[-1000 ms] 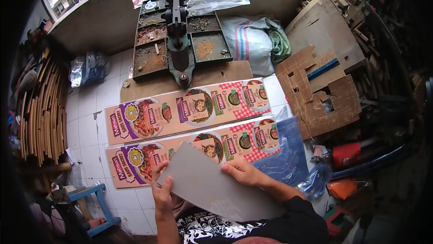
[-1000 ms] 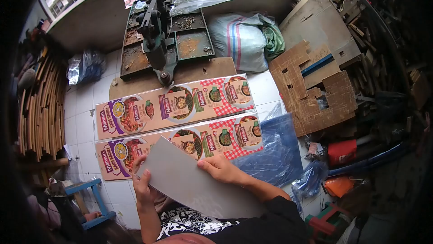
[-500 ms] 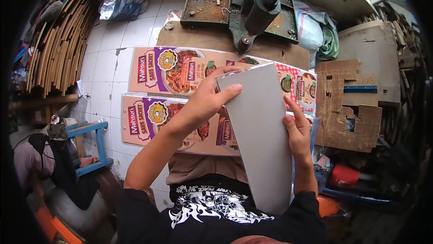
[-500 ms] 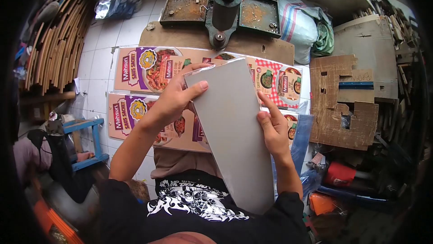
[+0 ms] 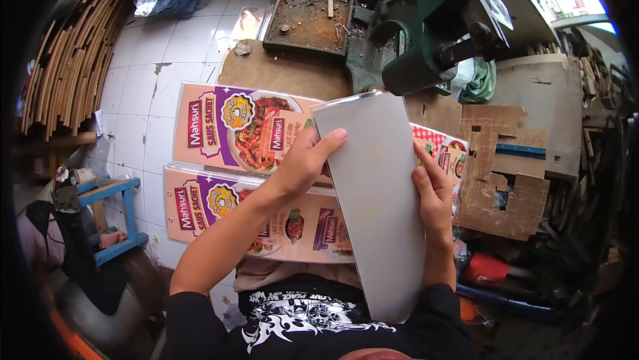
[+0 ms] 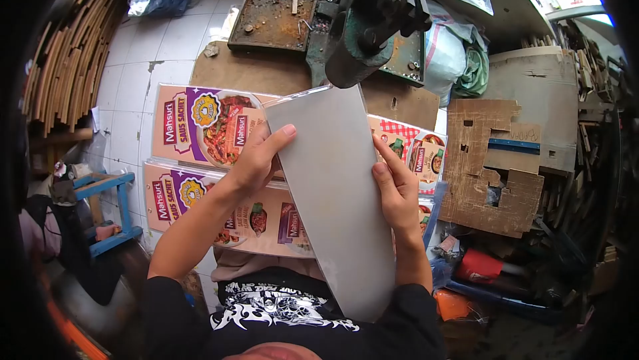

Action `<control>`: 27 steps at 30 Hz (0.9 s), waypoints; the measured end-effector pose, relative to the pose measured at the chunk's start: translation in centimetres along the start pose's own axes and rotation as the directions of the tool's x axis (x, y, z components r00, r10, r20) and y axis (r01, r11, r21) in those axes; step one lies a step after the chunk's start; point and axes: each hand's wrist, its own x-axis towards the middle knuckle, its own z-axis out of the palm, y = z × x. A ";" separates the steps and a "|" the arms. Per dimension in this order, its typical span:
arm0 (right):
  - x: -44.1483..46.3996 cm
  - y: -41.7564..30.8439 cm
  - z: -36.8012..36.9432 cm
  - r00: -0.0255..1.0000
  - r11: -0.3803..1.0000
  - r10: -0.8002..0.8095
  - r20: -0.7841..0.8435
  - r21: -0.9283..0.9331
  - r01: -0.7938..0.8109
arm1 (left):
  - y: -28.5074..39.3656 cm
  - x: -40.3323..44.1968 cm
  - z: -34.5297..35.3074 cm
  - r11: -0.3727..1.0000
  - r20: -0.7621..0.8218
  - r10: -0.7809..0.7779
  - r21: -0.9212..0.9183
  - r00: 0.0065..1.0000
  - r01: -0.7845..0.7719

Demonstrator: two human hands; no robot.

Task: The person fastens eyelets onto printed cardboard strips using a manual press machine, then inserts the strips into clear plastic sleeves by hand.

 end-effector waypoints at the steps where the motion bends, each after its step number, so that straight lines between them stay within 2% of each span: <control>1: 0.2 0.0 0.0 1.000 0.999 -0.020 0.001 -0.035 0.020 | -0.2 0.1 -0.2 1.000 0.001 0.026 0.002 1.000 -0.026; 11: 1.2 -0.4 -0.1 1.000 0.998 0.026 0.011 -0.061 -0.025 | 0.1 0.5 0.0 0.998 -0.009 0.067 -0.012 0.998 -0.068; 14: 1.3 0.0 -0.3 1.000 0.998 0.026 0.000 -0.059 -0.026 | 0.4 0.3 0.0 1.000 -0.003 0.002 -0.018 1.000 -0.002; 18: 1.3 0.3 -0.3 0.998 0.997 0.054 -0.025 -0.046 -0.055 | 0.7 0.2 0.1 1.000 -0.014 0.010 -0.025 1.000 -0.011; 27: 1.6 0.3 -0.3 1.000 0.998 0.023 -0.022 -0.066 -0.024 | 0.8 0.3 0.0 0.999 -0.019 0.032 0.029 0.999 -0.032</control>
